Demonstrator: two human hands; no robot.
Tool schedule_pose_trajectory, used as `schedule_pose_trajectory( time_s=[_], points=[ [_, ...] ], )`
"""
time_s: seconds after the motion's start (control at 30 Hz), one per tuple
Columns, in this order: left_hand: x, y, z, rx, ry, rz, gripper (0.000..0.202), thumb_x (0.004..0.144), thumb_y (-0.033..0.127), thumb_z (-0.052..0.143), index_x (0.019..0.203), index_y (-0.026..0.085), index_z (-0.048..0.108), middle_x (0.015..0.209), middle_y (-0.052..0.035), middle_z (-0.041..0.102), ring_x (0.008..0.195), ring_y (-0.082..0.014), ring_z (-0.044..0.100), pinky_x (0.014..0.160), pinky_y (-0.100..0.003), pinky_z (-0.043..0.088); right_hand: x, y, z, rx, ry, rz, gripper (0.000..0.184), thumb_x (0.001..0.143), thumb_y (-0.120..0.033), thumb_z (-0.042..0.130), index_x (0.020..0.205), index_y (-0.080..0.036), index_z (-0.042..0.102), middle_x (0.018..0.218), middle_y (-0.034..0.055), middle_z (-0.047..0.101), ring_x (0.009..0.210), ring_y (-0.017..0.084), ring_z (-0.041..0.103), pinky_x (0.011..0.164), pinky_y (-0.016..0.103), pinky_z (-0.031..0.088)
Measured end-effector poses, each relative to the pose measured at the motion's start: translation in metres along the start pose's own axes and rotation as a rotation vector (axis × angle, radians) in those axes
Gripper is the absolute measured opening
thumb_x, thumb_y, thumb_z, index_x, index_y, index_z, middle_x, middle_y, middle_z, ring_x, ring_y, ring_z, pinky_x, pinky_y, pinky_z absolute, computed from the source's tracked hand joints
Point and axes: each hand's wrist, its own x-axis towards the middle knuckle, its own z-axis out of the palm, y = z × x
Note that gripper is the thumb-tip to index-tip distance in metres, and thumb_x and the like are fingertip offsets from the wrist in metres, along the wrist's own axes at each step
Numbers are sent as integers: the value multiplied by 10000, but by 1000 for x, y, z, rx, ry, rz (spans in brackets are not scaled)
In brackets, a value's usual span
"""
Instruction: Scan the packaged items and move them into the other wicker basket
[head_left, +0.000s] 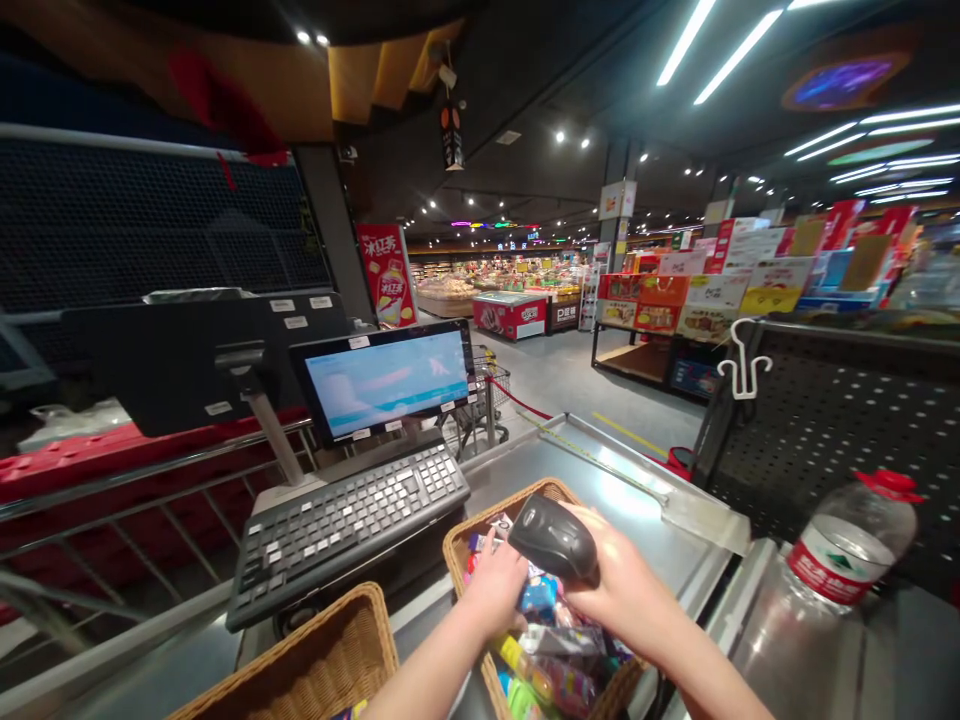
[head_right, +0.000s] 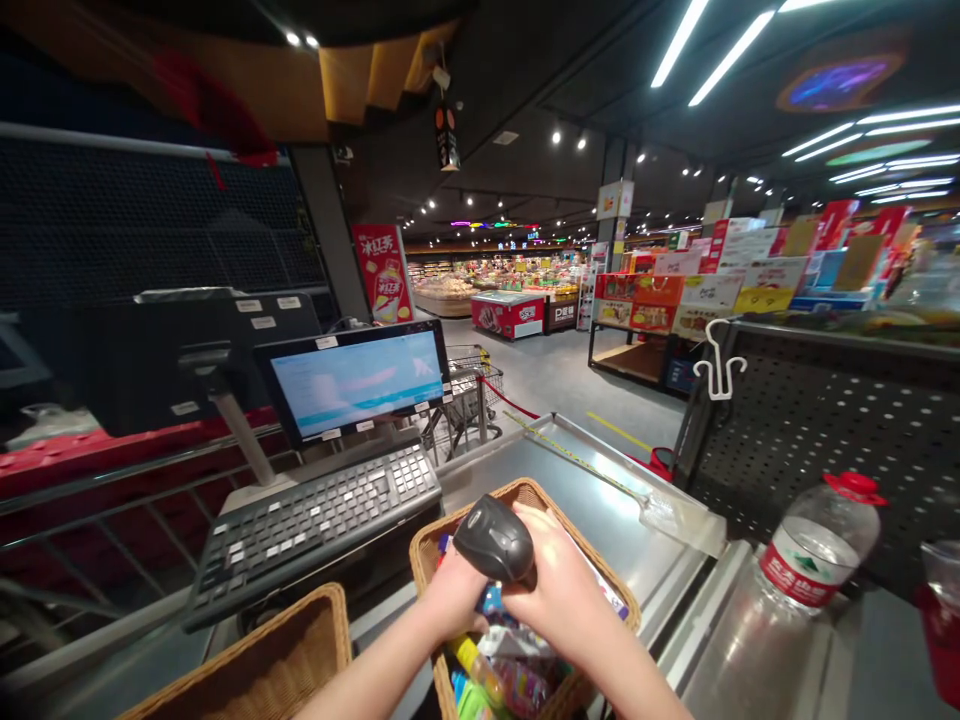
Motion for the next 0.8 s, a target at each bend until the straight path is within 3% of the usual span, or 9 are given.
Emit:
schedule_pose_trajectory(
  time_s=[0.1, 0.2, 0.3, 0.47, 0.67, 0.8],
  points=[
    [-3, -1, 3, 16, 0, -37, 953, 605, 525, 798, 1432, 242, 419, 1602, -150, 237, 1463, -412, 171, 1161, -666, 40, 3, 2, 0, -1, -12, -9, 562, 611, -78, 567, 1159, -173, 651, 1251, 124, 653, 1284, 324, 513, 1126, 518, 369],
    [-10, -10, -1, -5, -113, -49, 718, 679, 502, 752, 1325, 262, 550, 1561, -133, 341, 1461, -383, 213, 1154, -670, 71, 4, 4, 0, -2, -6, -23, 566, 613, -90, 575, 1169, -168, 647, 1258, 130, 646, 1283, 325, 510, 1125, 522, 367],
    [-15, -17, -6, -17, -172, -64, 389, 722, 410, 742, 1093, 303, 698, 1496, -77, 455, 1451, -360, 262, 1146, -675, 95, 4, 3, 0, -10, -11, -30, 569, 622, -93, 574, 1183, -163, 638, 1265, 138, 639, 1268, 319, 521, 1105, 510, 395],
    [-14, -12, -7, -45, -138, -104, 352, 649, 479, 800, 952, 305, 753, 1391, -65, 561, 1390, -381, 363, 1151, -658, 132, 4, 1, 4, -18, 2, -12, 561, 637, -113, 597, 1191, -189, 636, 1278, 125, 638, 1269, 330, 522, 1121, 541, 362],
    [-8, 1, -2, -27, -187, -91, 433, 653, 522, 778, 1002, 267, 765, 1515, -112, 421, 1433, -405, 271, 1155, -653, 109, 3, -1, 7, 36, 46, -29, 579, 642, -129, 625, 1217, -196, 638, 1282, 129, 643, 1243, 337, 545, 1105, 526, 382],
    [-9, 9, -2, -51, -73, -70, 376, 608, 525, 793, 867, 253, 783, 1558, -81, 358, 1433, -419, 258, 1157, -645, 129, 3, 0, 7, 44, 62, -30, 539, 649, -117, 610, 1182, -184, 650, 1262, 127, 650, 1242, 329, 543, 1099, 521, 389]
  ],
)
